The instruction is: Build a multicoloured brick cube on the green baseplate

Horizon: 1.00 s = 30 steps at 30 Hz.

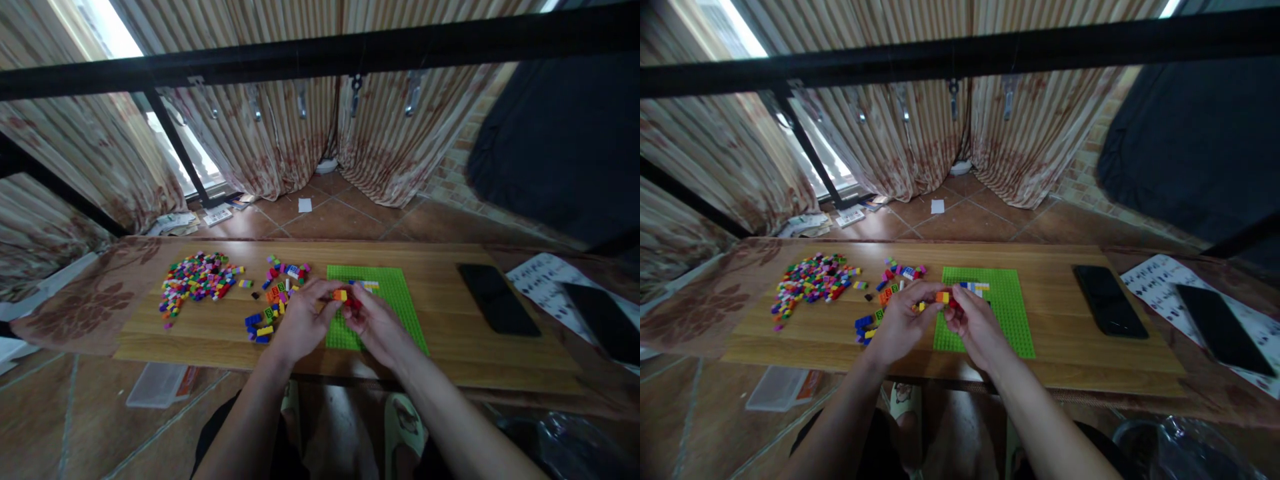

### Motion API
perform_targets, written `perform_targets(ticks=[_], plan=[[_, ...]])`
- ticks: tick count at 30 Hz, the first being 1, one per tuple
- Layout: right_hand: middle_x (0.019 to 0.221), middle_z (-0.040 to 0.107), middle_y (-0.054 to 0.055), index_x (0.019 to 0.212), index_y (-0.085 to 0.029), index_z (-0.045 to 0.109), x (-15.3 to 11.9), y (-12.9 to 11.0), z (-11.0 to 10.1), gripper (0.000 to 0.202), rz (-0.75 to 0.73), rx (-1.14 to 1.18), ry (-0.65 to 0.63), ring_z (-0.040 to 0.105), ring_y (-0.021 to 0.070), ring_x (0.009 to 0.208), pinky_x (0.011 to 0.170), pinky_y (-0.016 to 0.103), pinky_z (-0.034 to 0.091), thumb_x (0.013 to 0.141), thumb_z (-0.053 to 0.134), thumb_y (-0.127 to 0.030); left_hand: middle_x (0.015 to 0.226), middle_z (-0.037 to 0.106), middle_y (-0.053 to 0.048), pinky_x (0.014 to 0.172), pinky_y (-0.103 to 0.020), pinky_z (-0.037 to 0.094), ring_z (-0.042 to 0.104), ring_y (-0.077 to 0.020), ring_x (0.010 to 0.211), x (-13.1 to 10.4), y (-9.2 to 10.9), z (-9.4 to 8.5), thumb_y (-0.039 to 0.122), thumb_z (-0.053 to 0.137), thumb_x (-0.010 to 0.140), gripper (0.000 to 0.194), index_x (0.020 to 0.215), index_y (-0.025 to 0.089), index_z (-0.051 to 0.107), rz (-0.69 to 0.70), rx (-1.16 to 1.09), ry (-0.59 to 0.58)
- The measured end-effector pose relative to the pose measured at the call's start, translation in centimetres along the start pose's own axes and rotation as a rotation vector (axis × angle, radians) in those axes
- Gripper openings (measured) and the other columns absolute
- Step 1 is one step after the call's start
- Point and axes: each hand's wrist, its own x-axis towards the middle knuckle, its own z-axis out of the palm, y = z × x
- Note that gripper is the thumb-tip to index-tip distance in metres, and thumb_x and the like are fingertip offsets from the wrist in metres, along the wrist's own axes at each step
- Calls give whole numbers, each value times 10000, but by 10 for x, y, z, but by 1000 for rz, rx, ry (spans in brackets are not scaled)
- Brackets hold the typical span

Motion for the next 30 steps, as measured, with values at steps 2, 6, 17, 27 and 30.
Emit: perform_targets(ticks=[2,6,17,27,30], plan=[[597,576,-51,732,-179,695,1,2,0,224,-17,-68,-4,438,36,496,429,149,324,714,780,-386,939,675,-49,799,-274,486,620,-145,844,0,1,1,143,585,848,212,1034,192,675,6,49,5],[534,555,-58,646,-170,681,3,6,-1,226,-34,-93,30,407,29,466,421,153,296,649,827,-343,827,673,-34,761,-268,483,620,-142,789,0,3,6,139,611,829,132,918,183,699,9,86,41],[626,649,-27,719,-161,708,3,4,-2,145,-57,135,154,534,40,513,461,117,446,638,823,-194,864,684,-44,742,-255,513,638,-141,784,-5,4,15,194,655,807,108,906,172,692,-62,-137,189],[676,665,-12,745,-169,707,2,0,4,158,-28,86,92,534,61,537,480,164,441,720,761,-315,854,673,-51,748,-268,522,636,-145,784,-4,-6,13,210,627,830,139,954,169,674,-141,-238,90],[615,618,-40,703,-175,696,2,3,3,188,-91,-19,50,478,45,504,465,160,389,672,804,-325,845,666,-54,753,-282,522,628,-150,783,-5,-8,11,213,625,831,147,958,171,684,-112,-156,69]])
